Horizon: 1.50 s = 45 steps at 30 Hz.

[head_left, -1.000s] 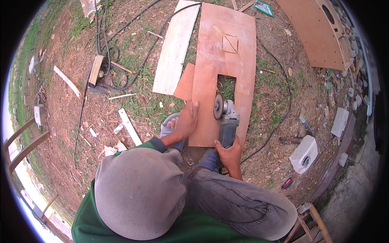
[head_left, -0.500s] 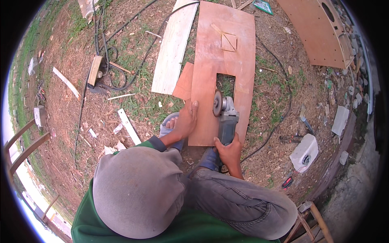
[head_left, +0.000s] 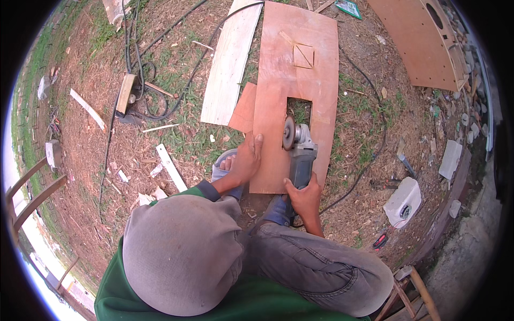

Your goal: The person uses an angle grinder to cut two rectangular holes into a flat piece of wood placed on the ground. The person follows pre-drawn outlines, removes the cut sections, and continues cutting until both holes are fully formed.

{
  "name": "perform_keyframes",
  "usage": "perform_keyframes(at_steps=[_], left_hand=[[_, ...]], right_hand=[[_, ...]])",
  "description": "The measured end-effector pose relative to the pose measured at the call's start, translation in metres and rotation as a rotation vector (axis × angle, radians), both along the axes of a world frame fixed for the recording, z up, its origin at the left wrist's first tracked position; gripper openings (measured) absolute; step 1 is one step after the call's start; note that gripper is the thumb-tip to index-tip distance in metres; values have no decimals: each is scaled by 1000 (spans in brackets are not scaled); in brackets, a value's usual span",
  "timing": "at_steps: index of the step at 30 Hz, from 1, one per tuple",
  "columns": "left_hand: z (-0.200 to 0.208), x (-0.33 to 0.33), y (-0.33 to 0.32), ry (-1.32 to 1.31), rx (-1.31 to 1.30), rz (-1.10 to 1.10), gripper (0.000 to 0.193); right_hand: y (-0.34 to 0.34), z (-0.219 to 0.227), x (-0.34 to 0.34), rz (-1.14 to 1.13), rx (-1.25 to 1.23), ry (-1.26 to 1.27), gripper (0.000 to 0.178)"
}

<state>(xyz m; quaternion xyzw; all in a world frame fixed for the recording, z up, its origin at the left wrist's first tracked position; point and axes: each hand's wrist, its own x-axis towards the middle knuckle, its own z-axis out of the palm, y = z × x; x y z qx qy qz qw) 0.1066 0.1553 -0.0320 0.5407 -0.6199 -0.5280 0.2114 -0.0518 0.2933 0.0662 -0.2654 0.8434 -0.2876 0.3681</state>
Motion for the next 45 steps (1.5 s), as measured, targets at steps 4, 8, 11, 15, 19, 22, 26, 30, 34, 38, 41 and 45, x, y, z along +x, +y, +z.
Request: perform_keyframes(at_steps=[4, 8, 11, 15, 19, 22, 26, 30, 34, 38, 41, 45], left_hand=[[-1, 1, 1, 13, 22, -2, 40], [-1, 2, 1, 23, 20, -1, 40], [1, 0, 1, 17, -25, 4, 40], [5, -1, -2, 19, -27, 8, 40], [9, 2, -8, -56, 44, -18, 41], [9, 0, -8, 30, 78, 8, 46], [8, -4, -3, 22, 2, 31, 59], [10, -4, -3, 44, -8, 33, 62], [12, -4, -2, 34, -58, 29, 61], [12, -4, -1, 47, -10, 46, 59], [11, -4, -1, 28, -42, 24, 53], [9, -4, -1, 67, 19, 46, 50]], right_hand=[[-1, -1, -3, 25, 16, -1, 62], [-3, -3, -5, 29, -7, -6, 61], [-9, -5, -8, 46, -5, 36, 57], [-14, -5, -17, -25, -61, -56, 52], [1, -2, -30, -156, -224, -82, 43], [27, 3, -47, -174, -200, -47, 41], [50, 0, -60, -108, -159, 3, 43], [55, -8, -60, -106, -193, -6, 44], [54, -13, -61, -70, -179, -26, 47], [50, -16, -65, -35, -115, 10, 47], [47, -18, -68, -35, -101, -4, 44], [47, -20, -71, -24, -104, 11, 47]])
